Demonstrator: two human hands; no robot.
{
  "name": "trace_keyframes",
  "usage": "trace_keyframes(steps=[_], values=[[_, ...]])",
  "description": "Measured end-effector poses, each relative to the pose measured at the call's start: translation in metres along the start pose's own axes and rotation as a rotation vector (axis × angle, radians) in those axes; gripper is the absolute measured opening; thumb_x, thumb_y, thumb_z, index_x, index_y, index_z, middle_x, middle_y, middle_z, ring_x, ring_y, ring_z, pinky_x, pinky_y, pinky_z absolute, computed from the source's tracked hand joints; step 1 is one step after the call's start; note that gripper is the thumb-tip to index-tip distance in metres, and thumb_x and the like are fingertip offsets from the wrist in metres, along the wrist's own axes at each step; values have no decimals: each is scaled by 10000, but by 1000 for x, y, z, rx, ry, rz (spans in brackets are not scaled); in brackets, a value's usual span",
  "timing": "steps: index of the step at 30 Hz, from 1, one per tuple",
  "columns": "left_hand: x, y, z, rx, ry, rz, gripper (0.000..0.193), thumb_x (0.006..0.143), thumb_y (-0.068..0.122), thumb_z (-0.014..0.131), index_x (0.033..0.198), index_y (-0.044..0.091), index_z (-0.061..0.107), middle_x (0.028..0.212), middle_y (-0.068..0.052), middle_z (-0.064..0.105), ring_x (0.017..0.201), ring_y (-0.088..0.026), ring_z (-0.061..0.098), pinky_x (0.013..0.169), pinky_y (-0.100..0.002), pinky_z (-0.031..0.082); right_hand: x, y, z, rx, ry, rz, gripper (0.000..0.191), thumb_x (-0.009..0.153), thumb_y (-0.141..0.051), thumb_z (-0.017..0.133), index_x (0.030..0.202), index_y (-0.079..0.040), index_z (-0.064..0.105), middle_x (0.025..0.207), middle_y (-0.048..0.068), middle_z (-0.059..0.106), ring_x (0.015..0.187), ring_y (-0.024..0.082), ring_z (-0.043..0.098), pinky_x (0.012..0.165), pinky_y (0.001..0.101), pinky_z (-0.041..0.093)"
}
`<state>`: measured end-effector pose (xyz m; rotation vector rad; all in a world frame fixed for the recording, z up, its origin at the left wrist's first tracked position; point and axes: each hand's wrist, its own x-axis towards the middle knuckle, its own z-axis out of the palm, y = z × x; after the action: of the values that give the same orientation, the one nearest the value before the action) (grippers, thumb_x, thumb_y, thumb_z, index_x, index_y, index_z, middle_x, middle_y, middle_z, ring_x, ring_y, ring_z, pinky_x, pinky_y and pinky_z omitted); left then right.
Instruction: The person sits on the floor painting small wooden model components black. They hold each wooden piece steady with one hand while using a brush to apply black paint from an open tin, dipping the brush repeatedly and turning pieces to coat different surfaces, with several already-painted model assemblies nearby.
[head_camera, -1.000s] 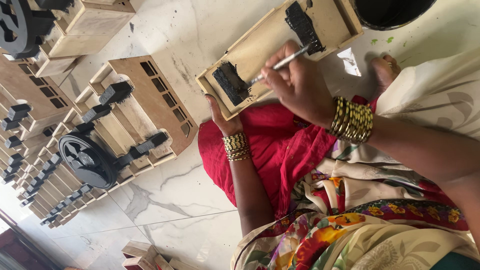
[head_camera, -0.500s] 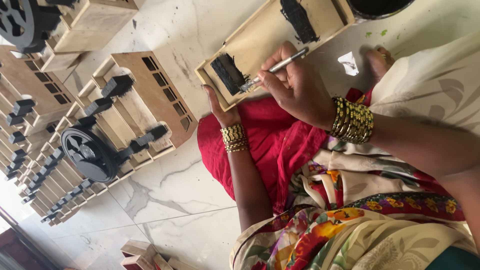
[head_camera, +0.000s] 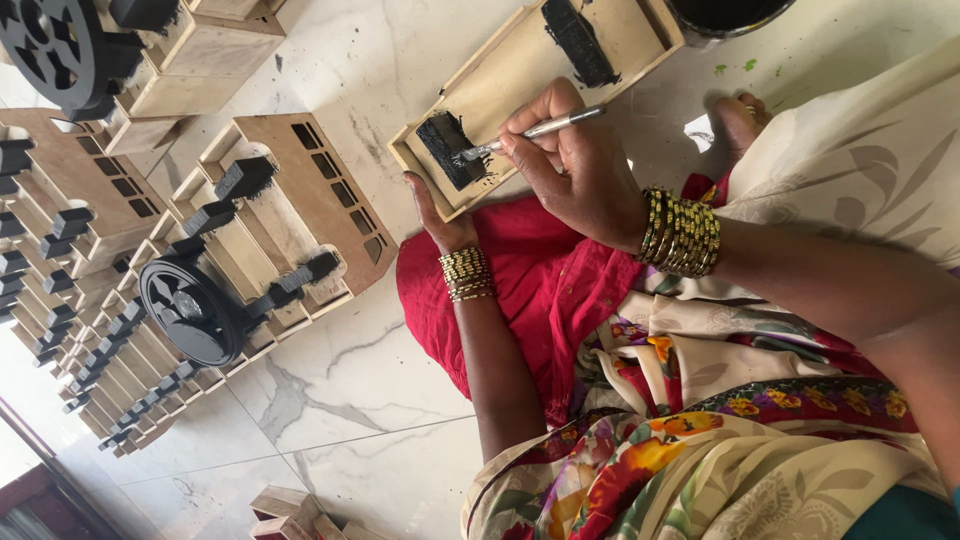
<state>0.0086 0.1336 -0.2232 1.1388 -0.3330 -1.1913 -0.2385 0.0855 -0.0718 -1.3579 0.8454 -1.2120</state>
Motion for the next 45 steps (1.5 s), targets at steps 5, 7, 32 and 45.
trace_keyframes(steps=[5,7,32,45], values=[[0,1,0,0,-14,11,721,1073,514,461,1570,5,346,1497,-192,519,1313,-308,580,1078,-464,510,-2,2,-5,-53,-53,73,161,1091,-53,604,1122,28,469,1021,178,726,1013,229,787,806,292,681],[1,0,0,-7,-11,20,720,1072,509,469,1578,14,341,1516,-171,511,1334,-290,571,1095,-449,509,-3,3,-9,-90,-62,78,157,1089,-55,602,1117,26,469,992,173,727,972,227,786,775,294,670],[2,32,11,72,-45,-173,737,1016,470,536,1586,59,311,1503,-164,502,1329,-330,543,1019,-492,525,31,-23,-65,180,35,-121,84,1186,-32,559,1213,6,489,1190,191,670,1129,240,746,972,350,683],[90,109,165,1150,-481,482,717,972,385,789,1554,136,452,1304,-103,722,1194,-233,706,934,-382,611,25,-93,-177,372,375,-98,119,1259,-50,612,1210,59,614,1076,151,689,968,257,707,888,335,627]])
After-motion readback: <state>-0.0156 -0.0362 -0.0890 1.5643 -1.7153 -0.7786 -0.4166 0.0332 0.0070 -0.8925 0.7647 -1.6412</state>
